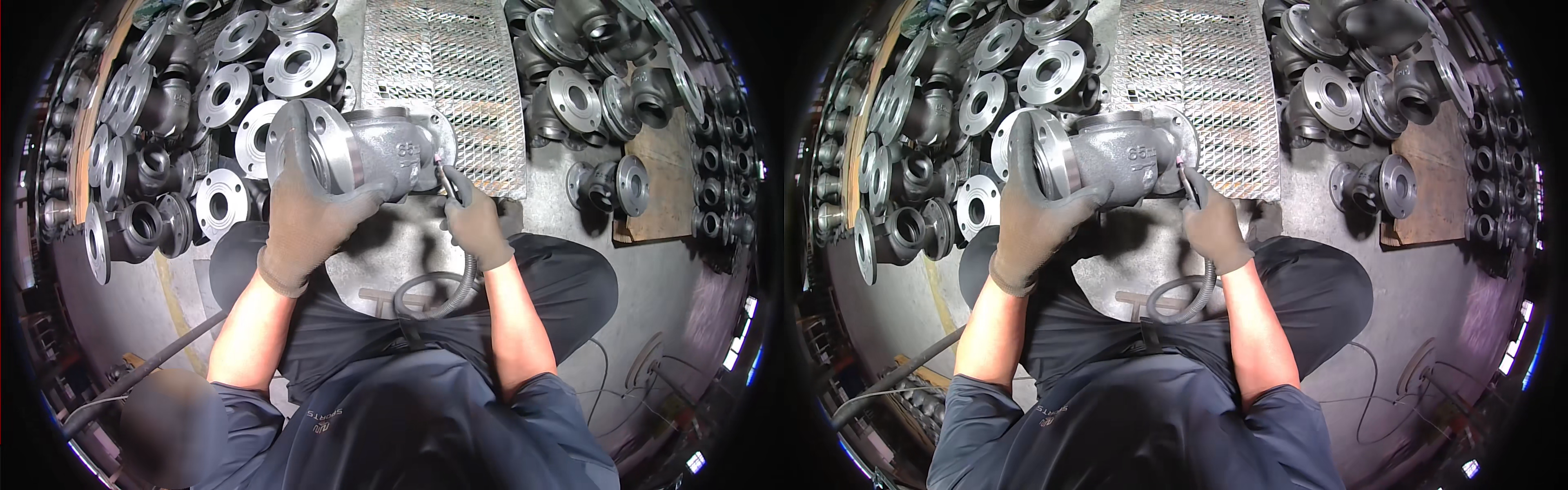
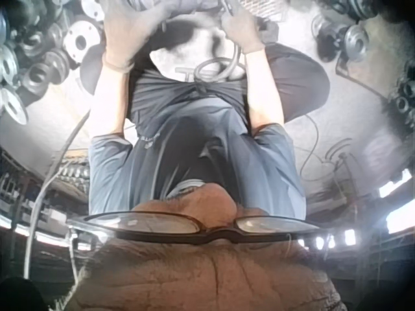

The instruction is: Inspecting and grinding metal valve bodies to remove burrs or imperfections.

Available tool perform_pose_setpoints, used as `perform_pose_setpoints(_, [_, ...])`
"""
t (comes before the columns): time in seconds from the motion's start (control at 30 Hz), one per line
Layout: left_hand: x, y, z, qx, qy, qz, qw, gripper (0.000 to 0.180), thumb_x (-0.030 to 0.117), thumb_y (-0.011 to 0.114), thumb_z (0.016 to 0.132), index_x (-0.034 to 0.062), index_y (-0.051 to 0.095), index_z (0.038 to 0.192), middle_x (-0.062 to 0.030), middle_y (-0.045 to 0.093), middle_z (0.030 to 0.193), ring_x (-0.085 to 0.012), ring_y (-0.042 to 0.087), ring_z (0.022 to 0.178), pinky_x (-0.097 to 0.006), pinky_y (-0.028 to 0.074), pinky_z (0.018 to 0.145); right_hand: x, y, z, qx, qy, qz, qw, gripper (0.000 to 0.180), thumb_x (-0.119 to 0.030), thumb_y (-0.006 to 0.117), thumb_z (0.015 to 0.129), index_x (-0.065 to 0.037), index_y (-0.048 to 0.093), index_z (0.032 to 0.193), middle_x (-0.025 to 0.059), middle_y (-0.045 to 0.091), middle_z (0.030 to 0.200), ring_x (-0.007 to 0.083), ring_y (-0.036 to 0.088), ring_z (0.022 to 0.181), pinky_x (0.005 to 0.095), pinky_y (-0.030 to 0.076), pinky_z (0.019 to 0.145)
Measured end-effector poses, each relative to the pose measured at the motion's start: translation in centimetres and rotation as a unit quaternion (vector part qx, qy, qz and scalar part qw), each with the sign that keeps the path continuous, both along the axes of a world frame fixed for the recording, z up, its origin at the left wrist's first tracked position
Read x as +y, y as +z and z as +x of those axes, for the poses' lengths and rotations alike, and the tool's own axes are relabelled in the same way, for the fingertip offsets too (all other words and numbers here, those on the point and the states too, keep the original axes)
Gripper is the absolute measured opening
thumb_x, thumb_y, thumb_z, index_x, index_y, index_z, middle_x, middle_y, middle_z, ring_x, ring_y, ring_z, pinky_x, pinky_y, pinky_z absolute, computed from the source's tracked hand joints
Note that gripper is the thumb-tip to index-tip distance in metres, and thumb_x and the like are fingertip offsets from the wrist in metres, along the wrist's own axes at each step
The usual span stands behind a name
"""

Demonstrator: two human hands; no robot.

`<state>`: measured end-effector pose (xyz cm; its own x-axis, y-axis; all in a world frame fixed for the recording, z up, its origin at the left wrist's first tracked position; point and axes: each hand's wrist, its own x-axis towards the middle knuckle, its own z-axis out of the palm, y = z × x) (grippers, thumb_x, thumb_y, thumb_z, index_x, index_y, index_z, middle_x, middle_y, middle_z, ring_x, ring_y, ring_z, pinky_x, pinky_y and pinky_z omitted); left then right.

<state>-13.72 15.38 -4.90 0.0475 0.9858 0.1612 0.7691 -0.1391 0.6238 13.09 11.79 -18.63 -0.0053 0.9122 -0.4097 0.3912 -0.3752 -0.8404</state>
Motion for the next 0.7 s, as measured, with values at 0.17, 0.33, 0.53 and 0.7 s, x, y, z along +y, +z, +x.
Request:
perform_pose_setpoints(0.17, [0.3, 0.4, 0.1, -0.053, 0.005, -0.031, 0.998, 0.139, 0.038, 0.102, 0.077, -0.0185, 0.021, 0.174, -0.0336, 0.057, 0.163, -0.0314, 0.061, 0.147, -0.039, 0.049, 0.123, -0.1, -0.3, 0.3, -0.002, 0.002, 0.028, 1.0, 0.064, -0.002, 0.054, 0.106, -0.01, 0.056, 0.169, 0.0167, 0.081, 0.117, 0.013, 0.075, 0.071, 0.0314, 0.061, 0.058])
perform_pose_setpoints(0.33, [0.8, 0.5, 0.3, -0.088, 0.008, -0.052, 0.995, 0.137, 0.036, 0.102, 0.077, -0.0184, 0.021, 0.175, -0.0341, 0.057, 0.162, -0.0307, 0.061, 0.147, -0.039, 0.049, 0.123, 0.2, -1.4, 0.3, -0.025, -0.003, 0.091, 0.996, 0.064, -0.001, 0.056, 0.106, -0.01, 0.056, 0.169, 0.0166, 0.081, 0.112, 0.0158, 0.077, 0.075, 0.0333, 0.062, 0.067])
perform_pose_setpoints(0.53, [2.9, 0.5, 0.3, -0.114, 0.006, -0.044, 0.992, 0.138, 0.035, 0.102, 0.078, -0.017, 0.019, 0.176, -0.0361, 0.056, 0.163, -0.0327, 0.061, 0.148, -0.04, 0.049, 0.123, 0.0, -0.1, -0.2, -0.047, -0.004, 0.082, 0.996, 0.064, -0.001, 0.057, 0.105, -0.012, 0.057, 0.169, 0.0149, 0.08, 0.108, 0.0174, 0.076, 0.075, 0.0356, 0.062, 0.07])
perform_pose_setpoints(0.7, [2.2, 1.6, 0.0, -0.107, -0.061, -0.074, 0.99, 0.139, 0.027, 0.102, 0.075, -0.0091, 0.017, 0.18, -0.0349, 0.052, 0.168, -0.0373, 0.059, 0.152, -0.043, 0.047, 0.126, -0.8, -0.3, -0.4, 0.006, -0.043, 0.137, 0.99, 0.065, 0.0, 0.062, 0.105, -0.009, 0.054, 0.17, 0.0145, 0.082, 0.112, 0.0132, 0.073, 0.074, 0.0337, 0.06, 0.069])
